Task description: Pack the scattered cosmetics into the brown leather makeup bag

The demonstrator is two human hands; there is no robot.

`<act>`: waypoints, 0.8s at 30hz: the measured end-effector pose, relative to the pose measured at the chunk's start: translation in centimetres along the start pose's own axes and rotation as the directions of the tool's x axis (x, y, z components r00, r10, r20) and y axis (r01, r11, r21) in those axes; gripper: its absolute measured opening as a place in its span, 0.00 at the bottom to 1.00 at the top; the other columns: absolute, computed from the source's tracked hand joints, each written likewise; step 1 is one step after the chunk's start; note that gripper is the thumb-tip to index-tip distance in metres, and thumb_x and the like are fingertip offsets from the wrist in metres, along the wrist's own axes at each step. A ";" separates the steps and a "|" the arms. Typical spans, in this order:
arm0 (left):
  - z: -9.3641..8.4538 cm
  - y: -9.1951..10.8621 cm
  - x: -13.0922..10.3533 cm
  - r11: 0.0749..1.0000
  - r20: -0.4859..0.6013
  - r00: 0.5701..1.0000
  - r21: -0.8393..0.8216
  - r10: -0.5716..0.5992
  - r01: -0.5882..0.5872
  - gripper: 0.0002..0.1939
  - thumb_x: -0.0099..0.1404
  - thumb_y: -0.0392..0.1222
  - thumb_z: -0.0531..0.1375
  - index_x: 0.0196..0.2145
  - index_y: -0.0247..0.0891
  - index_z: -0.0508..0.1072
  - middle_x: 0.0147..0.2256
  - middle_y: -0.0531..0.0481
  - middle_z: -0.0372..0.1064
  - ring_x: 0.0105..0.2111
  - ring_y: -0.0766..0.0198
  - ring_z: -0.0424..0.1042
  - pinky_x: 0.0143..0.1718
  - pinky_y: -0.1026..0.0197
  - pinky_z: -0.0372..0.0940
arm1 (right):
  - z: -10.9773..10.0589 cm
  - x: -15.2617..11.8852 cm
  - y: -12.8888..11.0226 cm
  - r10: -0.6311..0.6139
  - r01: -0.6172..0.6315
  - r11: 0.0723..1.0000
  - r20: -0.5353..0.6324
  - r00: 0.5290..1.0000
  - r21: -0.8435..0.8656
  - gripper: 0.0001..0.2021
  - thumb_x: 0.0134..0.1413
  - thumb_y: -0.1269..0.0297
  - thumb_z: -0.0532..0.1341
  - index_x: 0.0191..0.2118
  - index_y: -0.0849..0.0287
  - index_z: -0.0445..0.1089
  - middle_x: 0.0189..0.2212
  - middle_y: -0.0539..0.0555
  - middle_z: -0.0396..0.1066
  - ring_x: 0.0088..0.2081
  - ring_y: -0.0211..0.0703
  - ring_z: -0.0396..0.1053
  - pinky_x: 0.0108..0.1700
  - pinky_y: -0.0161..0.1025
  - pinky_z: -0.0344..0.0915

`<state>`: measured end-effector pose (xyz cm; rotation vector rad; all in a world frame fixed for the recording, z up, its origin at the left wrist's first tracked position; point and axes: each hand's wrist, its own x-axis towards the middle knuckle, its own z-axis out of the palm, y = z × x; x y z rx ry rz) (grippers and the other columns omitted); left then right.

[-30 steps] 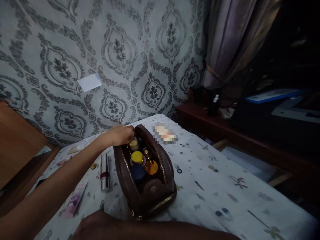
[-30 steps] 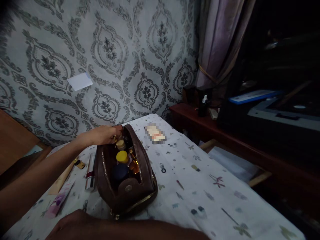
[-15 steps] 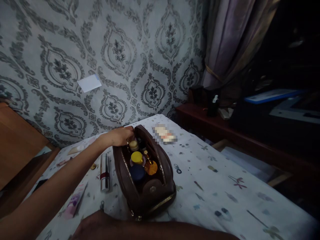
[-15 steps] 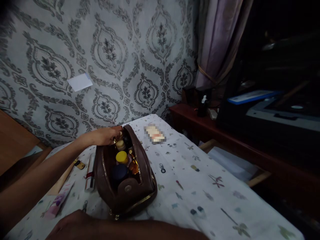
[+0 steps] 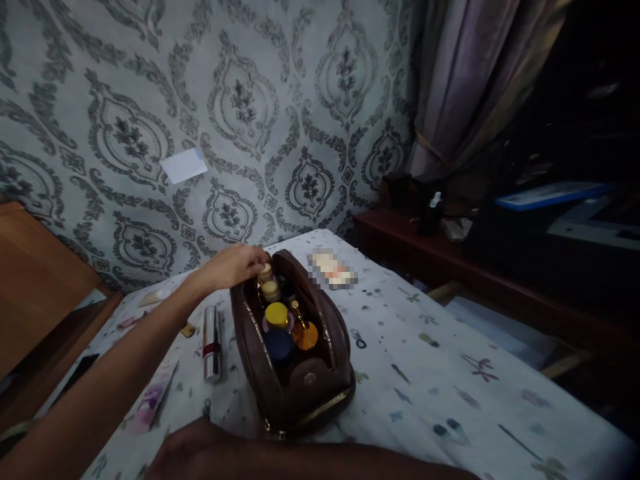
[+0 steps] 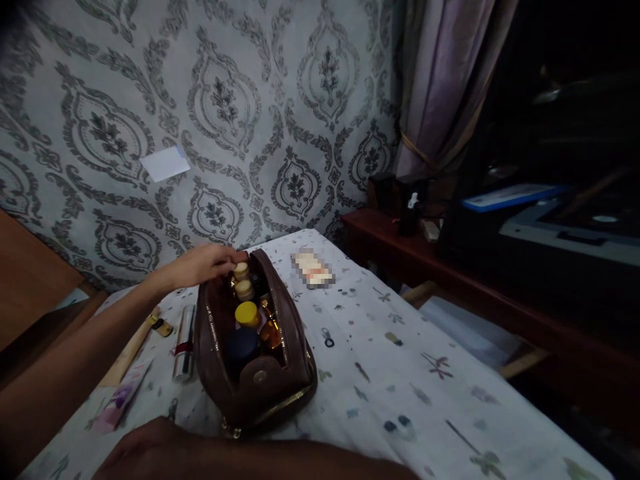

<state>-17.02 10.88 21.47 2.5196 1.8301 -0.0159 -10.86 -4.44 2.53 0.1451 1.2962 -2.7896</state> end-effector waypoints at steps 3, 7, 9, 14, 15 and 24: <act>-0.4 0.3 -1.4 0.998 -0.204 0.977 -0.016 -0.059 0.057 0.15 0.67 0.46 0.51 0.39 0.39 0.75 0.32 0.50 0.74 0.32 0.61 0.69 0.33 0.62 0.58 | 0.0 -0.2 0.0 -0.010 0.010 0.999 0.014 1.000 0.040 0.21 0.28 0.55 0.75 0.29 0.65 0.74 0.23 0.49 0.71 0.26 0.34 0.69 0.35 0.34 0.65; -0.1 0.1 -4.4 0.987 -0.419 0.895 -0.112 -0.154 0.117 0.13 0.67 0.46 0.52 0.37 0.39 0.73 0.29 0.53 0.73 0.28 0.64 0.67 0.32 0.63 0.57 | 0.1 -0.3 -0.2 -0.026 0.023 0.999 0.056 0.998 0.047 0.25 0.24 0.52 0.74 0.31 0.64 0.72 0.22 0.49 0.71 0.22 0.34 0.68 0.29 0.32 0.61; 0.3 -0.3 -6.4 0.968 -0.496 0.838 -0.213 -0.227 0.136 0.12 0.66 0.46 0.52 0.37 0.39 0.72 0.29 0.53 0.74 0.28 0.64 0.68 0.31 0.64 0.57 | 0.1 -0.1 -0.3 -0.033 0.032 0.999 0.067 0.997 0.026 0.28 0.22 0.49 0.74 0.31 0.64 0.71 0.21 0.49 0.71 0.21 0.35 0.68 0.28 0.32 0.61; 2.5 -2.3 -12.1 0.882 -0.512 0.735 -0.396 -0.444 0.256 0.13 0.66 0.49 0.53 0.41 0.39 0.70 0.31 0.50 0.76 0.33 0.61 0.73 0.35 0.62 0.61 | 0.1 0.2 0.0 -0.028 0.027 0.999 0.044 0.999 0.020 0.30 0.24 0.48 0.74 0.34 0.65 0.70 0.22 0.50 0.72 0.19 0.36 0.69 0.26 0.32 0.59; 3.4 -2.7 -13.2 0.859 -0.498 0.721 -0.433 -0.482 0.275 0.13 0.66 0.49 0.53 0.40 0.39 0.70 0.31 0.50 0.75 0.33 0.60 0.74 0.36 0.62 0.62 | 0.1 0.1 0.0 -0.029 0.028 0.999 0.043 0.999 0.021 0.30 0.25 0.48 0.74 0.34 0.65 0.70 0.22 0.51 0.72 0.20 0.36 0.69 0.26 0.32 0.59; 13.2 -2.1 -18.3 0.791 -0.247 0.785 -0.426 -0.568 0.439 0.13 0.69 0.50 0.50 0.44 0.42 0.68 0.33 0.49 0.74 0.35 0.59 0.73 0.36 0.59 0.64 | 0.6 -0.7 0.6 -0.079 0.085 0.986 0.047 0.996 -0.141 0.30 0.33 0.44 0.71 0.36 0.65 0.69 0.25 0.52 0.71 0.22 0.35 0.68 0.26 0.31 0.60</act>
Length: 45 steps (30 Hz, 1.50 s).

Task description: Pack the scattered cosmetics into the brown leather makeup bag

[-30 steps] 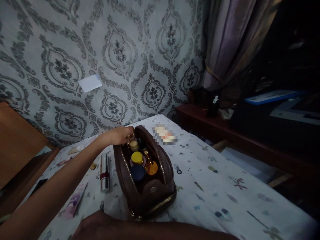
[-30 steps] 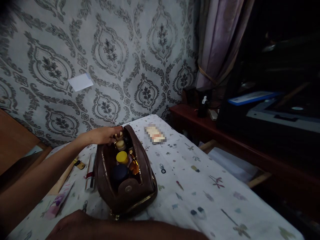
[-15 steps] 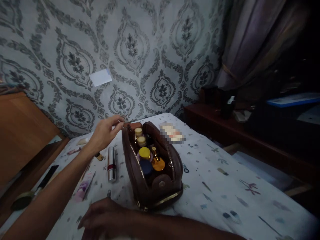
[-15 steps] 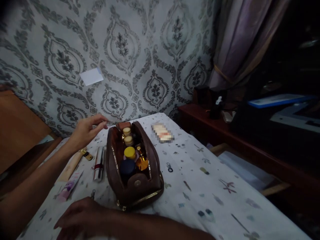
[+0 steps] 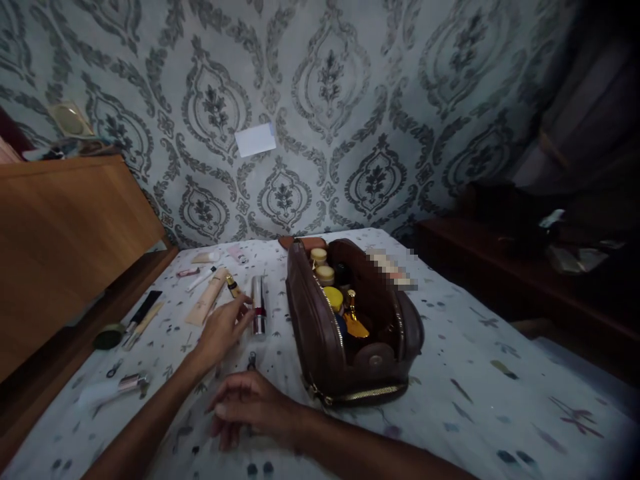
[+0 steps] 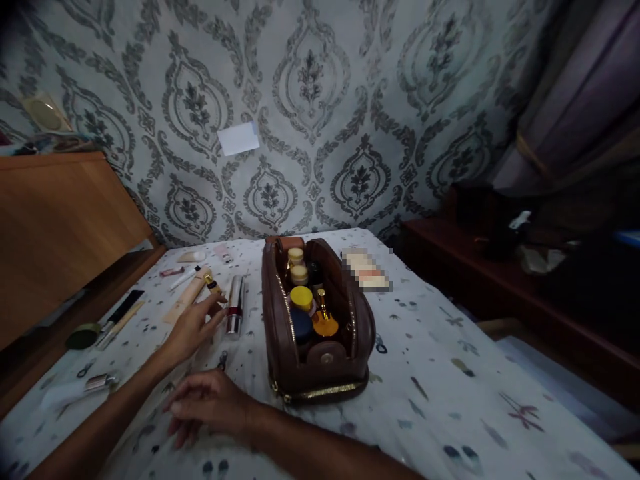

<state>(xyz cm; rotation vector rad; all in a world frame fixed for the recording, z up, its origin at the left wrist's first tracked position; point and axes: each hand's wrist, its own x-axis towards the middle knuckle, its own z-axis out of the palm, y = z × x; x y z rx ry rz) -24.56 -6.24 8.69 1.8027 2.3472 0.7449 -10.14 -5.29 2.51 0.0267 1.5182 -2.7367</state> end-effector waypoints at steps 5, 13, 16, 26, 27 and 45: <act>2.1 0.2 -1.2 0.995 -0.033 0.999 0.088 -0.044 0.046 0.19 0.69 0.52 0.51 0.52 0.41 0.64 0.40 0.47 0.73 0.37 0.56 0.74 0.39 0.57 0.65 | 0.4 -0.9 1.7 -0.041 0.050 0.903 0.030 0.999 -0.427 0.19 0.43 0.52 0.68 0.37 0.63 0.74 0.25 0.48 0.67 0.27 0.33 0.64 0.29 0.29 0.59; 1.3 -1.2 -1.3 0.997 -0.139 0.989 0.057 -0.042 0.050 0.15 0.70 0.50 0.49 0.48 0.42 0.67 0.35 0.50 0.74 0.36 0.59 0.73 0.37 0.59 0.63 | 1.3 -2.7 -0.3 0.020 0.003 0.865 0.039 0.999 -0.501 0.11 0.46 0.61 0.65 0.33 0.64 0.75 0.25 0.49 0.68 0.29 0.32 0.64 0.33 0.29 0.60; -0.9 -2.4 -0.7 0.987 -0.180 0.980 0.117 -0.089 0.111 0.11 0.70 0.46 0.49 0.43 0.42 0.69 0.36 0.51 0.73 0.37 0.61 0.72 0.38 0.60 0.63 | 2.1 -1.8 -0.9 -0.005 -0.036 0.886 -0.087 0.996 -0.463 0.09 0.45 0.63 0.64 0.32 0.63 0.72 0.23 0.47 0.67 0.25 0.31 0.64 0.30 0.29 0.59; -2.6 -8.9 1.1 0.836 -0.053 0.908 0.369 -0.417 0.406 0.17 0.67 0.46 0.52 0.51 0.38 0.61 0.48 0.39 0.69 0.48 0.48 0.69 0.42 0.53 0.62 | 2.2 1.7 0.7 -0.051 -0.031 0.935 -0.219 0.974 -0.354 0.19 0.45 0.48 0.64 0.29 0.62 0.66 0.23 0.49 0.67 0.21 0.31 0.64 0.25 0.30 0.60; -2.4 -9.2 1.1 0.836 -0.046 0.904 0.363 -0.424 0.411 0.17 0.67 0.46 0.52 0.51 0.39 0.61 0.48 0.40 0.70 0.48 0.49 0.70 0.42 0.54 0.62 | 2.1 1.7 1.0 -0.053 -0.029 0.927 -0.208 0.977 -0.375 0.18 0.44 0.49 0.64 0.29 0.62 0.66 0.22 0.48 0.66 0.21 0.31 0.63 0.26 0.31 0.61; -3.3 -8.1 -1.2 0.880 -0.106 0.927 0.292 -0.359 0.374 0.14 0.70 0.39 0.47 0.48 0.40 0.67 0.50 0.42 0.66 0.52 0.54 0.65 0.49 0.55 0.60 | 1.8 1.1 1.0 -0.073 0.001 0.900 -0.147 0.986 -0.437 0.19 0.49 0.49 0.63 0.32 0.63 0.69 0.24 0.50 0.68 0.23 0.33 0.64 0.29 0.33 0.61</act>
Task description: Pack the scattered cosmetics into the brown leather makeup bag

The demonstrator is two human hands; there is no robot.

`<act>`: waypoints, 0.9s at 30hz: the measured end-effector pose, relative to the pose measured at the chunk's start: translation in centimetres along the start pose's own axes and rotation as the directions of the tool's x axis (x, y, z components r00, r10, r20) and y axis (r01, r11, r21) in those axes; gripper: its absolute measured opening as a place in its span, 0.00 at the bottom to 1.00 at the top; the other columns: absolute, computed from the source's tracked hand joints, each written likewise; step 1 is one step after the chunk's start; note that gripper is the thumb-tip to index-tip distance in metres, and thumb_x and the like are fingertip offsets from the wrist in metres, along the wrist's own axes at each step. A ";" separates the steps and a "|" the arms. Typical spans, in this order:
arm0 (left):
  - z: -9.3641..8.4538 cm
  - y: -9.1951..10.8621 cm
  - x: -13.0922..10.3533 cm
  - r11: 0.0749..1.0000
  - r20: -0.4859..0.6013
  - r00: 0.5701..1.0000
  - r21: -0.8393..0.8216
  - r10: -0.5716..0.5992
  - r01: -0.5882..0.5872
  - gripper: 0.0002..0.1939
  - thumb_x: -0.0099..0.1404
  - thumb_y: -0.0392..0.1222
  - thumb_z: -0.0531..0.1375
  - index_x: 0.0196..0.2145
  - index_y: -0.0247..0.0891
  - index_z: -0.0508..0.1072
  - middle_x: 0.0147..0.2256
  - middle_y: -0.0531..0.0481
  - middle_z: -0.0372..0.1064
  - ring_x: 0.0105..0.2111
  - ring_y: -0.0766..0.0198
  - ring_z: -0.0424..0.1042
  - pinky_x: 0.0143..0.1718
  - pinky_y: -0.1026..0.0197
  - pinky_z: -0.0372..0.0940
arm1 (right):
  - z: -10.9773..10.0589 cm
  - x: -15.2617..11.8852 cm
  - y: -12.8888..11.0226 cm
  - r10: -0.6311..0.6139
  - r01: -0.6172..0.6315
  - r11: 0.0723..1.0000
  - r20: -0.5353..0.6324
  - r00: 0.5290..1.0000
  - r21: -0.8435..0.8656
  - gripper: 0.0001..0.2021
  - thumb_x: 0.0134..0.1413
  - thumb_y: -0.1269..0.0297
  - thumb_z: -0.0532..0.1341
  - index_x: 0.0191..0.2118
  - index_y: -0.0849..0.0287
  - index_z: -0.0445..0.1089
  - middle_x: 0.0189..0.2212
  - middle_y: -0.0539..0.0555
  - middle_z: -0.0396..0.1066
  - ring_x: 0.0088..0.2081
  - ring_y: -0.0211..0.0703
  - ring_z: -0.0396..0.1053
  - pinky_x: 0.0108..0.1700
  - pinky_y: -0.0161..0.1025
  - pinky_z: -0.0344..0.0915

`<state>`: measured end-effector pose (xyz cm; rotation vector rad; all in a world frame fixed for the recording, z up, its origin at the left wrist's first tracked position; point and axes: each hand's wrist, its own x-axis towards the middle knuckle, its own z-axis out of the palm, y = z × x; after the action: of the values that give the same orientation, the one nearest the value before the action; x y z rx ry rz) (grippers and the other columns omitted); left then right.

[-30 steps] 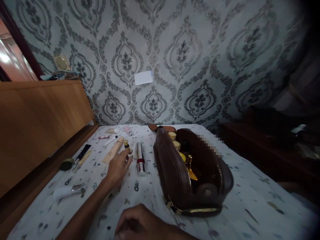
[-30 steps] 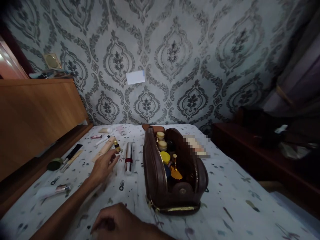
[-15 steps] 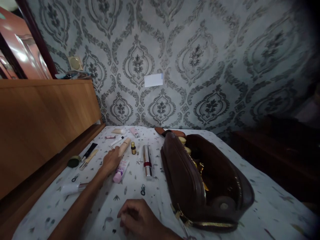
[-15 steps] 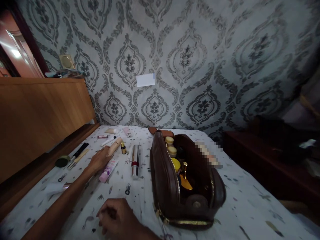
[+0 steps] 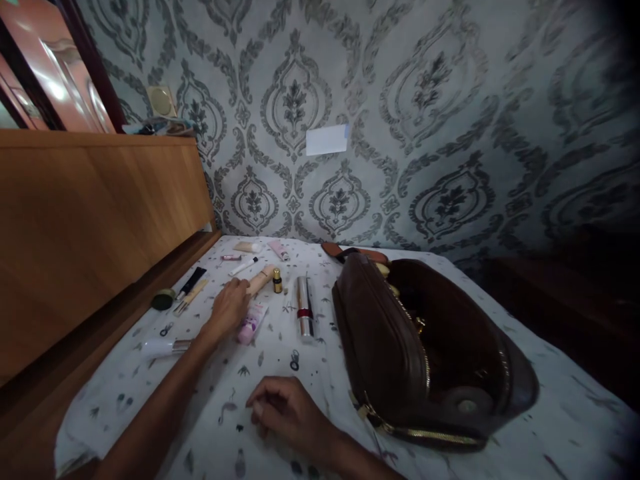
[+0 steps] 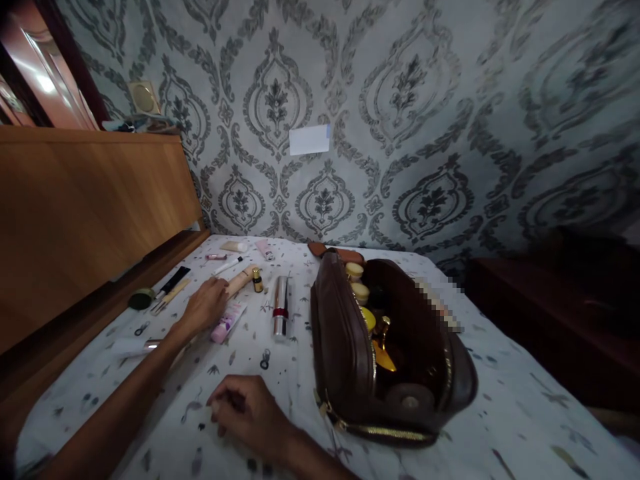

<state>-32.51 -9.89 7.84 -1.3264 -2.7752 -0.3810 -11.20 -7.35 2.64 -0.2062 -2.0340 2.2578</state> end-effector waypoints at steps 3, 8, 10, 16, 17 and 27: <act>-0.3 0.5 -1.6 0.998 0.029 0.998 -0.028 0.053 -0.053 0.11 0.71 0.42 0.48 0.43 0.42 0.69 0.45 0.47 0.69 0.48 0.58 0.68 0.47 0.58 0.61 | 0.0 -0.1 -0.3 -0.002 0.002 1.000 -0.004 1.000 0.020 0.22 0.48 0.44 0.63 0.32 0.63 0.69 0.25 0.50 0.68 0.23 0.33 0.65 0.29 0.33 0.62; 0.3 1.4 -3.8 0.991 0.079 0.988 -0.052 0.130 -0.126 0.12 0.68 0.47 0.54 0.46 0.42 0.67 0.48 0.45 0.68 0.51 0.54 0.66 0.49 0.55 0.62 | 0.0 -0.2 -0.5 0.019 -0.017 0.998 -0.037 0.999 0.063 0.26 0.47 0.38 0.62 0.32 0.62 0.68 0.25 0.51 0.68 0.24 0.34 0.64 0.29 0.34 0.62; 0.6 1.5 -4.2 0.990 0.102 0.985 -0.043 0.138 -0.134 0.13 0.66 0.43 0.56 0.48 0.42 0.66 0.50 0.44 0.65 0.52 0.52 0.63 0.50 0.53 0.62 | 0.0 -0.2 -0.4 0.018 -0.016 0.998 -0.033 0.999 0.060 0.28 0.46 0.36 0.62 0.32 0.62 0.68 0.24 0.51 0.68 0.24 0.34 0.64 0.28 0.33 0.62; 0.6 1.7 -4.3 0.977 0.153 0.965 -0.063 0.213 -0.206 0.16 0.61 0.29 0.52 0.46 0.41 0.67 0.51 0.45 0.65 0.53 0.53 0.61 0.53 0.53 0.61 | -0.2 0.1 -0.2 0.044 -0.043 0.998 -0.018 0.999 0.037 0.31 0.45 0.33 0.60 0.32 0.63 0.67 0.24 0.51 0.67 0.23 0.33 0.63 0.28 0.33 0.61; 0.4 1.7 -4.3 0.975 0.167 0.961 -0.062 0.219 -0.211 0.17 0.61 0.28 0.52 0.46 0.41 0.67 0.51 0.45 0.65 0.53 0.53 0.61 0.53 0.52 0.61 | -0.2 0.2 -0.1 0.049 -0.048 0.998 -0.016 0.999 0.033 0.31 0.45 0.32 0.60 0.32 0.62 0.67 0.24 0.51 0.67 0.23 0.33 0.63 0.28 0.34 0.61; -2.3 -2.9 -0.1 0.980 0.156 0.970 -0.094 0.188 -0.175 0.14 0.68 0.42 0.50 0.49 0.44 0.69 0.48 0.47 0.71 0.50 0.57 0.68 0.51 0.56 0.63 | -1.0 0.0 1.6 0.085 -0.083 0.995 -0.021 0.996 0.054 0.29 0.49 0.34 0.59 0.35 0.61 0.68 0.27 0.53 0.67 0.27 0.37 0.65 0.31 0.35 0.60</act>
<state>-34.83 -12.27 9.44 -1.6875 -2.7600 -0.3922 -11.00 -6.52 0.94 -0.3184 -1.9871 2.3433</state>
